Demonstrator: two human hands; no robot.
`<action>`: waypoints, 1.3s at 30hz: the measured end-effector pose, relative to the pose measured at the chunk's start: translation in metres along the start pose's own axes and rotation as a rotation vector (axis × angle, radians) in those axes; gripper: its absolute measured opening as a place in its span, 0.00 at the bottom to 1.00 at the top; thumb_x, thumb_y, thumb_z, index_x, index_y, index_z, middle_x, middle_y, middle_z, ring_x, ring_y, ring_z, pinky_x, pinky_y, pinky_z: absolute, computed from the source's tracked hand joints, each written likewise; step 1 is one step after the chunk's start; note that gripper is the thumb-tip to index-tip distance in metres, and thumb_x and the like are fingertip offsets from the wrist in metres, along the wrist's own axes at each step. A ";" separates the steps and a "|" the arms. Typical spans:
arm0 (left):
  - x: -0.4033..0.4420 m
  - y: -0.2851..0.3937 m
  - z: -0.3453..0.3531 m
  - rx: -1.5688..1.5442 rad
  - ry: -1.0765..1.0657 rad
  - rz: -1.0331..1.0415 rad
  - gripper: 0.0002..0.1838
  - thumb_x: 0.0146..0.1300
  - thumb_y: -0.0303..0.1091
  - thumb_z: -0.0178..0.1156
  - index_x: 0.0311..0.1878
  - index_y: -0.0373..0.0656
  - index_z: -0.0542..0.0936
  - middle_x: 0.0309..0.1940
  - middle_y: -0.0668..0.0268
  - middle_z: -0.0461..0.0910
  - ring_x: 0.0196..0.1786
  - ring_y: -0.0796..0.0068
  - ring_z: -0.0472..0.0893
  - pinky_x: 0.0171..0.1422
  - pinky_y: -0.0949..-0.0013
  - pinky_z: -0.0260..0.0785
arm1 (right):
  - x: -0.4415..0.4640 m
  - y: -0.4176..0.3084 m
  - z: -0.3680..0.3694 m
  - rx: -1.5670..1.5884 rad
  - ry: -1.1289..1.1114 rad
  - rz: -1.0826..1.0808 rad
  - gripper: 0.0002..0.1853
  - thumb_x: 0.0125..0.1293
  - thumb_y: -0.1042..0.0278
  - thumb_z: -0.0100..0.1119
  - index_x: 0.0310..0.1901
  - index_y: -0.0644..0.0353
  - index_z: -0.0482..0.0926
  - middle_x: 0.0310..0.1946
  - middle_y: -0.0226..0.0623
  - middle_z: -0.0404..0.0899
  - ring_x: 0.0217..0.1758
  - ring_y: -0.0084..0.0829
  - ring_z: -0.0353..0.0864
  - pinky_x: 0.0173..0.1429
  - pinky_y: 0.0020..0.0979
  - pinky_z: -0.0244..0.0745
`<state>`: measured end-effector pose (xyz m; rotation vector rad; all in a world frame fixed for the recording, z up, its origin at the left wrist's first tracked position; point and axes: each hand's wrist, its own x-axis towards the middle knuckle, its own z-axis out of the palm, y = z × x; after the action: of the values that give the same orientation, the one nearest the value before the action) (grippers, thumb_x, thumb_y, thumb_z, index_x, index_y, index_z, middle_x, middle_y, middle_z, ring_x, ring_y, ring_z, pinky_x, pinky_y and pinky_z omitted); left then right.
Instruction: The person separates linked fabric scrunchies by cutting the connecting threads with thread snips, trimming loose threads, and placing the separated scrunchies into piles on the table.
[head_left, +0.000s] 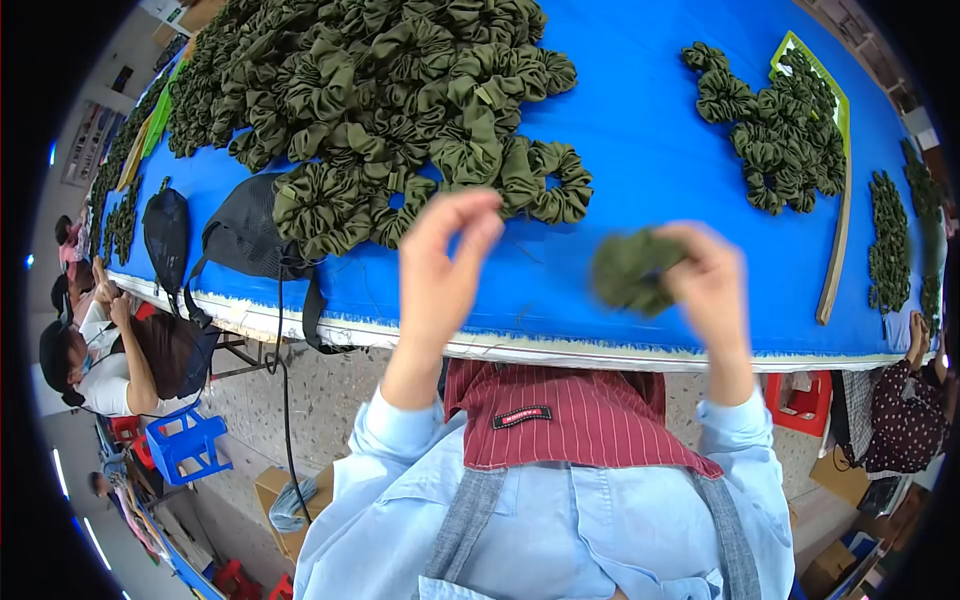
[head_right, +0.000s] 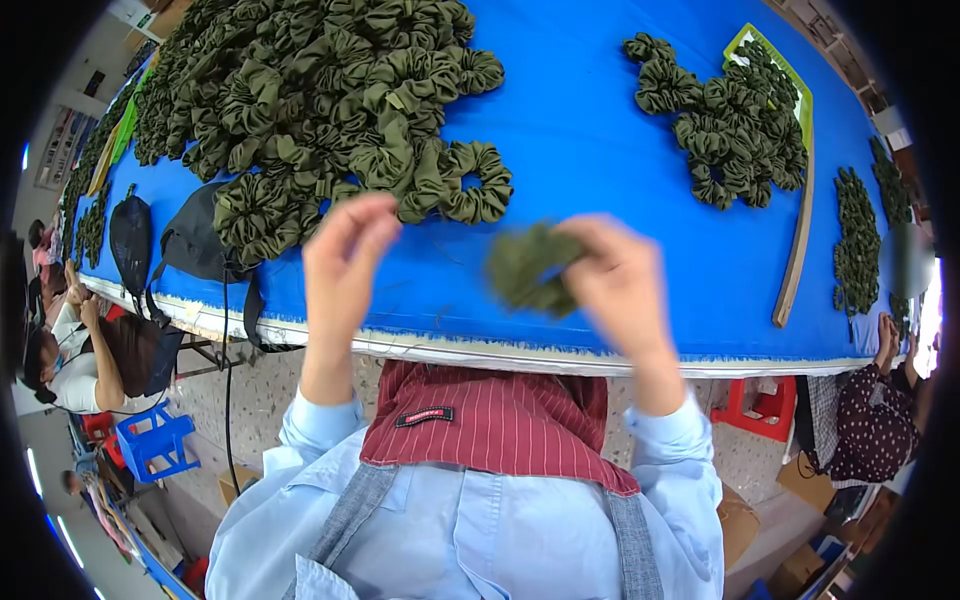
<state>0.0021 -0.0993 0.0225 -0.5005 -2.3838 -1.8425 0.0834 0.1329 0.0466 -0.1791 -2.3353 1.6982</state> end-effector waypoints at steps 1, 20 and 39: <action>0.016 -0.003 -0.001 0.148 0.086 0.129 0.11 0.54 0.25 0.62 0.42 0.40 0.79 0.31 0.67 0.77 0.34 0.75 0.75 0.41 0.73 0.69 | 0.013 0.001 -0.024 0.083 0.172 0.088 0.15 0.49 0.86 0.51 0.38 0.60 0.81 0.30 0.38 0.80 0.19 0.27 0.78 0.19 0.16 0.68; -0.027 0.019 0.009 0.070 -0.027 0.072 0.04 0.53 0.20 0.62 0.33 0.35 0.81 0.24 0.69 0.77 0.23 0.82 0.69 0.28 0.81 0.61 | -0.014 0.022 0.008 0.282 0.210 0.215 0.12 0.62 0.74 0.56 0.47 0.65 0.77 0.32 0.36 0.80 0.16 0.11 0.58 0.16 0.14 0.51; -0.057 0.001 0.032 -0.548 -0.011 -0.279 0.05 0.63 0.24 0.57 0.40 0.34 0.78 0.48 0.59 0.74 0.43 0.72 0.76 0.46 0.71 0.77 | -0.026 0.002 0.036 -0.399 -0.172 -0.289 0.18 0.54 0.75 0.63 0.48 0.67 0.77 0.28 0.33 0.76 0.25 0.25 0.71 0.30 0.24 0.66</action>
<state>0.0599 -0.0798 -0.0008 -0.2132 -2.0119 -2.6331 0.0982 0.0940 0.0305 0.2341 -2.6491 1.1441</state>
